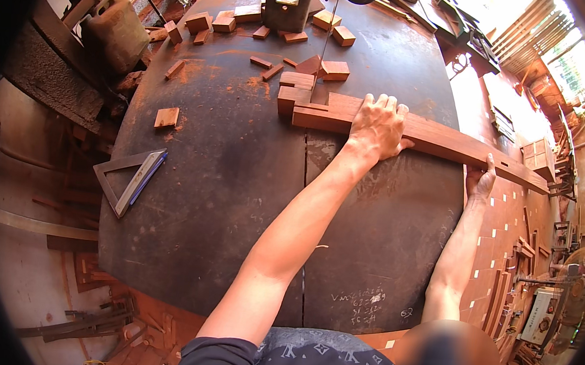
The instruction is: The person measures and marks a wooden plank with a set square and pencil, then cuts it using a band saw. The person repeats this process for multiple planks, stacking the cut pieces on the floor.
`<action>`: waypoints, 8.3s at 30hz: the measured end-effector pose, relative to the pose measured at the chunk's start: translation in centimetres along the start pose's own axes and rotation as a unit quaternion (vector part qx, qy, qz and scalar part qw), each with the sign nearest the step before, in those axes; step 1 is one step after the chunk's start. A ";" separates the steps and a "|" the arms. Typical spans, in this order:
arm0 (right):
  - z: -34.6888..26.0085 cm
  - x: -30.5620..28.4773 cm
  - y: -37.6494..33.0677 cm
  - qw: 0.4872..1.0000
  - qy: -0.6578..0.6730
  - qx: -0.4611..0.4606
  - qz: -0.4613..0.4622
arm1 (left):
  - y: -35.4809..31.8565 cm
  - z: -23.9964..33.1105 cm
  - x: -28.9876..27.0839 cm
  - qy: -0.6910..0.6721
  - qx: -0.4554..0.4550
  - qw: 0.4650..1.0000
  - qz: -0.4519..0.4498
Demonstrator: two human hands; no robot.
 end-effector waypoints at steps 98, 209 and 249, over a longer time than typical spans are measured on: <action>-8.5 21.1 -40.1 0.960 0.134 0.218 0.110 | -10.7 16.5 -9.0 0.062 -0.172 0.961 -0.209; 2.7 -97.8 29.4 0.604 -0.597 0.266 -0.456 | -34.1 88.3 62.9 -0.299 -0.803 0.475 -0.200; -43.1 -79.5 -13.1 0.064 -0.344 0.361 -0.864 | -63.7 162.4 54.2 -0.325 -0.857 -0.181 0.356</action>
Point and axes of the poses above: each hand's wrist, its own y-axis towards the middle knuckle, its own x-axis out of the palm, z = x × y, the point moved 1 cm from there along y, towards the middle knuckle, and after that the axes turned 14 degrees about -x, right-handed, at the moved point
